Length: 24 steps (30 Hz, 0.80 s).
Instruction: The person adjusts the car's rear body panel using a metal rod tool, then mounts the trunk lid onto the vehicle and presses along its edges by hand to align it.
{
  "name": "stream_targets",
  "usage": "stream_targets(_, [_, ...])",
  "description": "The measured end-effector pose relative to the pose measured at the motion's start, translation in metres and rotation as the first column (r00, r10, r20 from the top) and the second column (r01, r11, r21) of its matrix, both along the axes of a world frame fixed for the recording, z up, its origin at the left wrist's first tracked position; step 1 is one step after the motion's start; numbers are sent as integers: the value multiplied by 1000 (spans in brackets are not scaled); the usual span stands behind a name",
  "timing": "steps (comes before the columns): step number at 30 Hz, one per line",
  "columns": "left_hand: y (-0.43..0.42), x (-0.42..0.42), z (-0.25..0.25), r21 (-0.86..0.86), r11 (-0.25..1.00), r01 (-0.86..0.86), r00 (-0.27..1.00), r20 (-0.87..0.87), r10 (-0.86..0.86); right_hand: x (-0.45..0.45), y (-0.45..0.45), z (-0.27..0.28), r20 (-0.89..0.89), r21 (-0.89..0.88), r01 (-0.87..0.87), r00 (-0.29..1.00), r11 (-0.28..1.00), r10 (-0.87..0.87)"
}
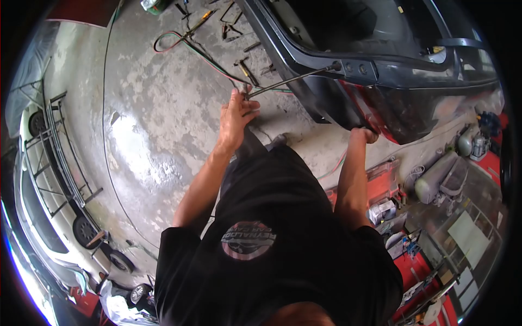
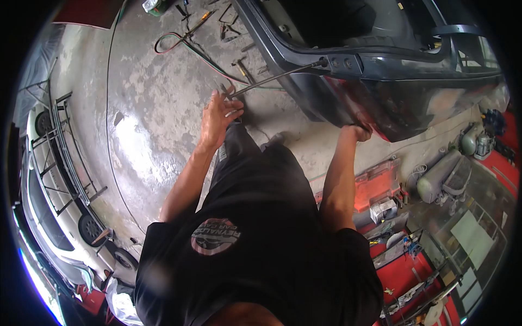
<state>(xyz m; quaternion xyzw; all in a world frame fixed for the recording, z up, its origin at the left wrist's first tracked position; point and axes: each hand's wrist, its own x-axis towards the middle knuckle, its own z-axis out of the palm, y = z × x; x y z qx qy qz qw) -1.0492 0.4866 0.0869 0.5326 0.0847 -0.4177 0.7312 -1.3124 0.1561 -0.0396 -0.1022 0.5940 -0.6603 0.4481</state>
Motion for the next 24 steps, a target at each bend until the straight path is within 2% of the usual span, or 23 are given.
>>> stream_targets(3, [-11,-3,0,82,994,-66,995,-65,72,-2,-2,-4,32,-53,-8,999,999,10])
stream_targets(6, [-15,2,-2,63,992,-108,994,11,107,-2,-1,-5,11,-84,-24,1000,996,25])
stream_targets(9, [-13,8,-8,48,998,-37,994,100,32,-5,-3,-10,-16,-71,-5,1000,997,4])
stream_targets(12, [-13,0,-6,30,999,-30,964,265,21,-7,-5,-13,-20,-44,10,1000,999,-11])
stream_targets(15, [-15,-3,-2,17,994,-108,954,283,99,-5,-4,-10,20,-81,-10,1000,997,12])
stream_targets(18, [-19,-1,10,-74,976,-207,978,0,207,-2,1,-4,9,-71,-30,999,997,31])
stream_targets(21, [-12,16,2,-281,953,-113,946,-324,16,0,-2,-3,-21,-22,8,1000,1000,-8])
stream_targets(22, [-10,20,1,-242,966,-89,932,-363,-5,1,-2,-3,-13,-19,12,1000,1000,-13])
stream_targets(24, [-2,33,-15,-349,935,69,946,-274,-172,1,-1,-4,-4,-16,18,1000,1000,-18])
